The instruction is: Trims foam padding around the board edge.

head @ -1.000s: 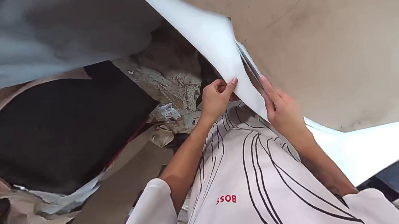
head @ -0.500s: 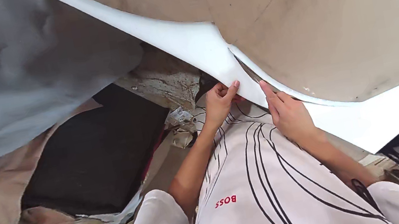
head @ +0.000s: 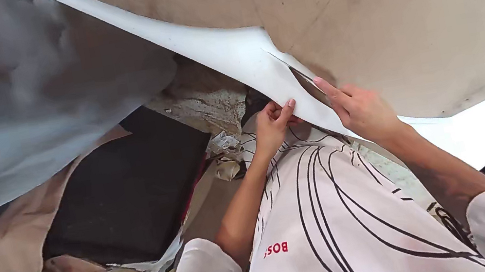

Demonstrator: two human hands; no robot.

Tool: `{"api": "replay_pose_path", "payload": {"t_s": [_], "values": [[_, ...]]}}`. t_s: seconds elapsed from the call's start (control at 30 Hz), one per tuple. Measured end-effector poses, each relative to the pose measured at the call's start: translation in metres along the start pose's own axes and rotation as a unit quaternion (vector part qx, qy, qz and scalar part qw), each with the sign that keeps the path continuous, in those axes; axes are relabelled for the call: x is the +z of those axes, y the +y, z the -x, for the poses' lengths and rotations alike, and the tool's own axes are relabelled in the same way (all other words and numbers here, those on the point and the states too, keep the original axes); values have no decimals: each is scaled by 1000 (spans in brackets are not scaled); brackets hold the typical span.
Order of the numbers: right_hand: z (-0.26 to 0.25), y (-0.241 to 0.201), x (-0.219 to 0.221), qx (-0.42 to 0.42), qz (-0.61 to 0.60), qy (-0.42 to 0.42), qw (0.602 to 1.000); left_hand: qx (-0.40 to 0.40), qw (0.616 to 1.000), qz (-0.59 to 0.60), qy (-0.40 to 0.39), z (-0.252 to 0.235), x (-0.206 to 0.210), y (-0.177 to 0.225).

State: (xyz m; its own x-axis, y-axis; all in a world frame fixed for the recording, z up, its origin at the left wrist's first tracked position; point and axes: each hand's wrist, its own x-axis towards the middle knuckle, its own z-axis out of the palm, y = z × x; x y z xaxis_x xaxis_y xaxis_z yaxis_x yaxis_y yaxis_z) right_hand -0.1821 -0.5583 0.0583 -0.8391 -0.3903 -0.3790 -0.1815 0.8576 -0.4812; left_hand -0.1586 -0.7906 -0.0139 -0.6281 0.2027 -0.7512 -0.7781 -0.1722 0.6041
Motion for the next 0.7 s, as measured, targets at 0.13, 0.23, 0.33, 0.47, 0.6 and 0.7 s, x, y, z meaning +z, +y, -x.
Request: {"api": "replay_pose_path", "payload": {"t_s": [0.13, 0.23, 0.33, 0.47, 0.6, 0.7], "values": [[2, -6, 19, 27, -22, 11, 999, -3, 1000, 2, 6, 0, 1, 0], [8, -7, 29, 15, -31, 33, 999, -1, 1000, 6, 5, 0, 1, 0], [9, -6, 36, 6, -33, 48, 998, -1, 1000, 7, 8, 1, 2, 0], [6, -4, 39, 0, -25, 58, 998, 4, 1000, 2, 11, 0, 1, -2], [6, -1, 34, 2, -27, 51, 998, 13, 1000, -9, 12, -1, 1, -8], [2, 1, 36, 0, -20, 57, 998, 17, 1000, -7, 10, -2, 2, -8]]}}
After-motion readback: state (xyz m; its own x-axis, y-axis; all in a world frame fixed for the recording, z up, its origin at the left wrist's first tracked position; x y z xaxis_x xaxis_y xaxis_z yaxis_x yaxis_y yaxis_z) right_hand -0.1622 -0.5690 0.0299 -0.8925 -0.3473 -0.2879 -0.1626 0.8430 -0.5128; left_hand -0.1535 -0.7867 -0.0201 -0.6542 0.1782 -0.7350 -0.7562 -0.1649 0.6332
